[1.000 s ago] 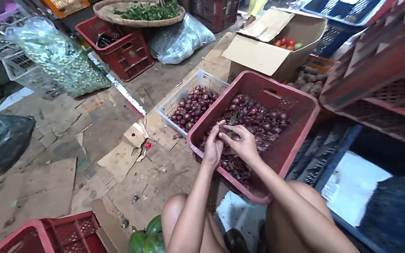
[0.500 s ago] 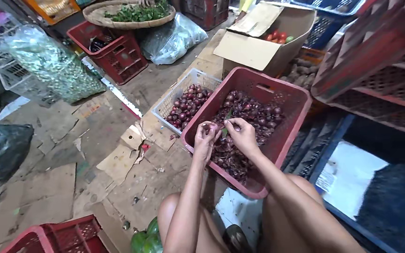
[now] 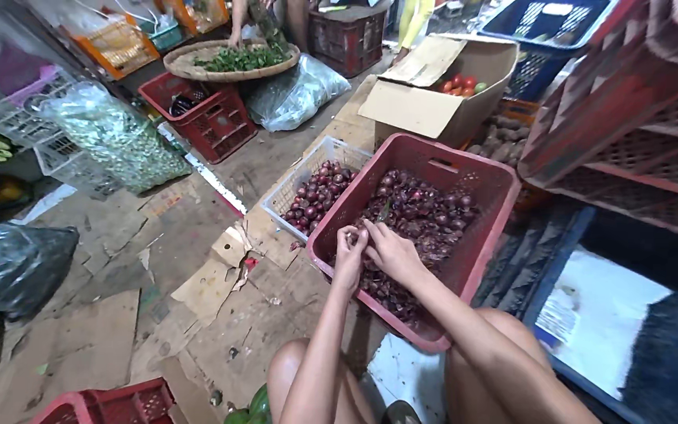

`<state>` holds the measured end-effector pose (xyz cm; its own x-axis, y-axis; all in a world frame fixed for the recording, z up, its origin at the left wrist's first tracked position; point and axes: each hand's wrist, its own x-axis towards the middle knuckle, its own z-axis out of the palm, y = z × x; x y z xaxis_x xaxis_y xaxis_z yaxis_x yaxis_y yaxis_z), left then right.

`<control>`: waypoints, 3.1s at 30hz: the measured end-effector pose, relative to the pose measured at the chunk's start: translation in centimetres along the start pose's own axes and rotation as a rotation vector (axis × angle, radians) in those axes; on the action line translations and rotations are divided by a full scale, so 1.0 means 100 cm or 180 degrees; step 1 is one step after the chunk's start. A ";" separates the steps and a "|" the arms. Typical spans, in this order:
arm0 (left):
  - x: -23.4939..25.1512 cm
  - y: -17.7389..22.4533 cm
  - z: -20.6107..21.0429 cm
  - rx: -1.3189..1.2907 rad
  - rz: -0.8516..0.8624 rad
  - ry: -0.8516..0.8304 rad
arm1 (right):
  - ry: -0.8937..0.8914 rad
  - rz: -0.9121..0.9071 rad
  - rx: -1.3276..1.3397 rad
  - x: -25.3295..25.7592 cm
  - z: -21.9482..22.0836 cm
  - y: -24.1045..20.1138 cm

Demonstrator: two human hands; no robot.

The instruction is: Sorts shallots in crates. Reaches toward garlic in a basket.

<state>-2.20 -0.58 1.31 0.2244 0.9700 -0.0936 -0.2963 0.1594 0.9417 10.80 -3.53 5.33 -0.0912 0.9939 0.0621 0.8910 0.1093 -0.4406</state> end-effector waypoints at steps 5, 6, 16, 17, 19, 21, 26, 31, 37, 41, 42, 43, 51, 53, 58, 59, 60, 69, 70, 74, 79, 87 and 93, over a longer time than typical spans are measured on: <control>-0.001 -0.005 -0.001 0.0790 0.0061 0.0007 | -0.0203 0.0243 -0.0815 -0.003 0.004 -0.008; -0.003 -0.005 -0.001 0.0972 0.0185 0.0038 | -0.0301 0.0253 -0.0891 -0.004 0.002 -0.007; 0.000 -0.017 0.002 0.1350 0.0323 0.0020 | -0.0740 0.0250 -0.0941 -0.009 -0.013 0.005; -0.001 -0.018 0.003 0.1492 0.0453 0.0048 | -0.0779 0.0226 -0.0943 -0.009 -0.012 0.007; -0.003 -0.021 0.003 0.1695 0.0587 0.0071 | -0.0856 0.0123 -0.0903 -0.009 -0.012 0.012; -0.001 -0.019 -0.002 0.1548 0.0447 0.0000 | -0.0906 -0.0037 -0.0642 -0.008 -0.014 0.020; -0.003 -0.013 -0.009 0.0382 0.0069 -0.0094 | -0.0911 -0.0100 0.1090 -0.001 -0.010 0.039; -0.007 -0.011 -0.014 -0.0471 0.0042 -0.0371 | -0.0662 0.0277 0.1719 -0.004 -0.011 0.028; -0.013 -0.001 -0.014 -0.0936 0.0014 0.0063 | -0.0367 0.1127 0.0529 -0.010 -0.032 0.015; -0.010 -0.004 -0.014 -0.0845 -0.0027 0.0264 | -0.0152 0.0561 0.0571 -0.017 -0.035 0.015; -0.010 -0.006 -0.015 -0.0782 -0.0021 0.0253 | -0.0132 0.0293 0.0557 -0.018 -0.033 0.014; -0.009 -0.007 -0.015 -0.0709 -0.0022 0.0211 | -0.0147 0.0068 0.0505 -0.019 -0.031 0.014; -0.015 -0.013 -0.017 0.0112 0.0089 -0.0186 | -0.0318 0.0074 0.0021 -0.021 -0.010 0.000; -0.013 -0.014 -0.018 0.0227 0.0102 -0.0194 | -0.0422 0.0070 -0.0171 -0.017 -0.007 0.000; -0.011 -0.010 -0.014 0.0439 -0.0058 -0.0212 | -0.0401 -0.0257 0.0210 -0.020 0.002 0.007; -0.012 -0.009 -0.013 0.0427 -0.0119 -0.0194 | -0.0274 -0.0330 0.0346 -0.021 0.004 0.006; -0.013 -0.010 -0.011 0.0427 -0.0133 -0.0092 | -0.0131 -0.0354 0.0432 -0.022 0.006 0.002; 0.024 0.065 -0.023 -0.0317 -0.0381 0.0647 | -0.0970 0.1137 0.0975 -0.020 -0.010 0.016; 0.031 0.074 -0.026 -0.0531 -0.0432 0.0688 | -0.0952 0.1256 0.1409 -0.017 -0.010 0.021; 0.003 0.059 -0.011 0.0811 -0.0338 0.0010 | -0.0890 0.1792 0.3675 -0.003 -0.016 0.021; -0.033 0.005 -0.003 0.2047 0.0556 -0.0383 | -0.0584 0.1883 0.4012 0.001 -0.006 0.012; -0.033 -0.003 -0.014 0.1029 0.0879 0.0182 | -0.0403 0.1265 0.4009 -0.011 -0.018 0.009; -0.028 -0.007 -0.020 0.0645 0.1146 0.0787 | -0.0605 0.0900 0.3962 -0.014 -0.022 0.005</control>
<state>-4.45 -3.05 0.28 -0.0939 0.9755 0.1991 -0.1221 -0.2098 0.9701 12.39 -4.93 7.00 -0.1216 0.9600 -0.2522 -0.1129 -0.2658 -0.9574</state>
